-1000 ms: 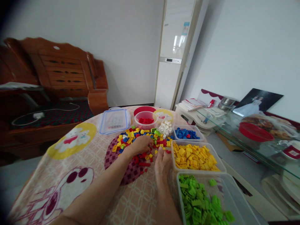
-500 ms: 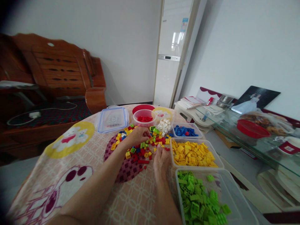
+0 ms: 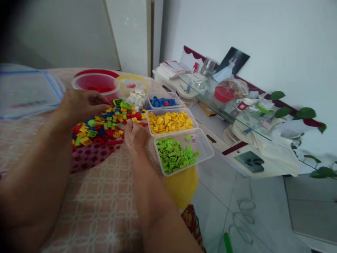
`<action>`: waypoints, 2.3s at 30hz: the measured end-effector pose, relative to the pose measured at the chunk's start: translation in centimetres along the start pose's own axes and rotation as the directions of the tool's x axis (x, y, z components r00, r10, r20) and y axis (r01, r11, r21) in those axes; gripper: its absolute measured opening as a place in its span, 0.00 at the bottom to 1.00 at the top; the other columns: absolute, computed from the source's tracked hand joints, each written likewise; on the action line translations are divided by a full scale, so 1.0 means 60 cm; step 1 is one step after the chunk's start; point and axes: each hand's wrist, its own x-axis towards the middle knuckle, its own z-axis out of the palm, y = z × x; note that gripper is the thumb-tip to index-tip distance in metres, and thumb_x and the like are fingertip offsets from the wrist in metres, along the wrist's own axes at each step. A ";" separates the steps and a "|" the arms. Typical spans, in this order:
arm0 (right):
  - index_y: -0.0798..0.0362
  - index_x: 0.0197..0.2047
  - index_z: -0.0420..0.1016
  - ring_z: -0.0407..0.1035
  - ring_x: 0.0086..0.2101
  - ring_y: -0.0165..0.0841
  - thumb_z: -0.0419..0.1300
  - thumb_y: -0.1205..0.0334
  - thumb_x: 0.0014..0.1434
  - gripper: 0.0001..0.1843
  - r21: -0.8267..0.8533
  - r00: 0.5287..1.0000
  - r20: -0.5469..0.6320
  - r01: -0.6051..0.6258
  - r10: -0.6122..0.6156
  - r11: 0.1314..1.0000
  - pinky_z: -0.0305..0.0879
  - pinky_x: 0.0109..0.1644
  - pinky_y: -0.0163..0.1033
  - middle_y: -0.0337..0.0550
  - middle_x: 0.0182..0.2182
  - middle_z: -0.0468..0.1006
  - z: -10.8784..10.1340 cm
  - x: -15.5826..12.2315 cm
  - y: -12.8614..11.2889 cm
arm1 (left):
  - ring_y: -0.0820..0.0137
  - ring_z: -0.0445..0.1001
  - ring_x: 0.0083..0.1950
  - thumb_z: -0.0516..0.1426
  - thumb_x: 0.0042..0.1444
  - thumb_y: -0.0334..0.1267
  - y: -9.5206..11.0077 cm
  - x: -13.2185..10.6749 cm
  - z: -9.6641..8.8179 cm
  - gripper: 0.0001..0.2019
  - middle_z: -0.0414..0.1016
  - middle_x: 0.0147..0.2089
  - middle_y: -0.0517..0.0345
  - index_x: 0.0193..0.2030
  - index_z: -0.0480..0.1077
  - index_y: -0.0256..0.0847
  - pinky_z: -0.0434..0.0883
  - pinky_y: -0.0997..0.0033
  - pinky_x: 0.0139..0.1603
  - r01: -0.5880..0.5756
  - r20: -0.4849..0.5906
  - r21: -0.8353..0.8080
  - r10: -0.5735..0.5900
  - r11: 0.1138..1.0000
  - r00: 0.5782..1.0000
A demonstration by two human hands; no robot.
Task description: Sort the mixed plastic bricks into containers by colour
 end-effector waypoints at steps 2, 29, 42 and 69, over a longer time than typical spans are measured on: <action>0.55 0.30 0.76 0.67 0.30 0.32 0.44 0.51 0.69 0.26 -0.004 1.000 0.009 0.001 -0.001 1.000 0.58 0.36 0.36 0.43 0.26 0.73 -0.002 -0.002 -0.002 | 0.80 0.70 0.36 0.57 0.54 0.46 0.003 -0.002 0.001 0.22 0.74 0.36 0.63 0.47 0.72 0.28 0.68 0.69 0.49 -0.016 0.002 0.017 0.016 1.000 1.000; 0.53 0.28 0.73 0.66 0.28 0.30 0.44 0.57 0.69 0.24 0.054 0.999 -0.022 0.029 -0.028 0.998 0.57 0.35 0.33 0.39 0.24 0.73 -0.031 -0.069 0.006 | 0.79 0.71 0.40 0.55 0.54 0.47 0.019 -0.022 -0.052 0.23 0.76 0.40 0.63 0.50 0.72 0.30 0.67 0.71 0.51 0.108 -0.175 -0.003 -0.107 0.994 0.979; 0.58 0.33 0.80 0.73 0.29 0.36 0.42 0.53 0.69 0.28 -0.253 0.996 0.051 0.081 -0.070 0.964 0.55 0.31 0.37 0.56 0.29 0.80 -0.008 -0.012 -0.018 | 0.69 0.77 0.32 0.58 0.45 0.39 -0.077 0.003 -0.023 0.14 0.80 0.32 0.55 0.39 0.76 0.37 0.71 0.76 0.34 0.154 -0.349 -0.320 -0.267 0.935 0.898; 0.50 0.19 0.68 0.65 0.22 0.35 0.38 0.42 0.64 0.32 0.134 0.996 0.032 0.075 -0.080 0.988 0.52 0.29 0.40 0.46 0.19 0.74 -0.009 -0.018 0.016 | 0.71 0.75 0.31 0.57 0.45 0.28 0.004 -0.027 -0.002 0.10 0.80 0.29 0.58 0.31 0.80 0.39 0.68 0.76 0.35 -0.079 0.194 0.094 0.060 0.992 0.979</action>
